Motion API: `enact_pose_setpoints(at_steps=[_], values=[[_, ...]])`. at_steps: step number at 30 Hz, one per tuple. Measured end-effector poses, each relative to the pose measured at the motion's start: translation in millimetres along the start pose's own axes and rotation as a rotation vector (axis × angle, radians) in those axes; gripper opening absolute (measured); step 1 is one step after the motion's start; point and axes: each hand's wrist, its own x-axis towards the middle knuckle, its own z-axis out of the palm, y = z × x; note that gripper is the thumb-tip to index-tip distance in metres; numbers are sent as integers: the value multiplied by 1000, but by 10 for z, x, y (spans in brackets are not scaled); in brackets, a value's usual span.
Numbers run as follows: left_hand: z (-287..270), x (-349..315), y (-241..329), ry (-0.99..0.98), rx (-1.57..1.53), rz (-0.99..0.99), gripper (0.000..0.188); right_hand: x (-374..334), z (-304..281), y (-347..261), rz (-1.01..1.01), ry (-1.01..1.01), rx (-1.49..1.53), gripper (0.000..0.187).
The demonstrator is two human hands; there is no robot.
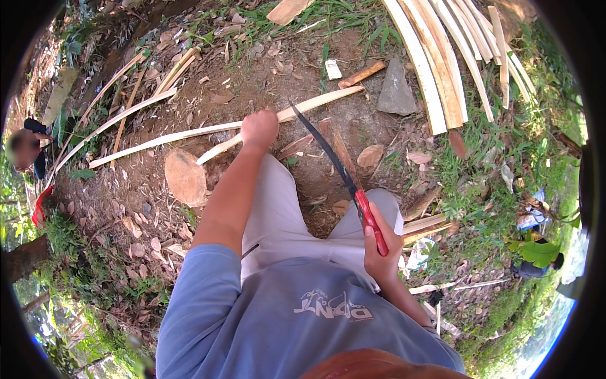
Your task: The person uses a red-handled saw to cut thin wooden strips into smaller pieces. They hold the wood against their leg and saw through it, then place the cut pieces on the ground.
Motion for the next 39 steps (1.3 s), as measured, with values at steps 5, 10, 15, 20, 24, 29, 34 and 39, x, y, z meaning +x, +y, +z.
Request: enact_pose_setpoints(at_steps=[5, 10, 15, 20, 24, 29, 34, 39], values=[[47, 7, -23, 6, -13, 7, 22, 9, -119, -47, 86, -77, 3, 49], [-80, 29, 19, -101, -48, -13, 24, -104, 70, 92, -33, -19, -125, 50], [-321, 50, 36, -233, -93, -66, 28, -189, -1, 408, -37, -98, 11, 50], [-320, 48, 31, -226, -90, -52, 27, -274, 67, 410, 113, -71, 80, 49], [-289, 60, 58, -232, -55, -55, 27, -129, -25, 291, 82, -66, 128, 47], [-234, 42, 27, -168, -84, -68, 27, 259, -189, -122, 0, -40, 24, 47], [-178, 70, 22, -163, -73, -48, 27, 110, -91, 29, -131, -132, -9, 46], [-206, 97, 47, -208, -74, -60, 28, -39, 4, 112, -79, -36, -60, 49]])
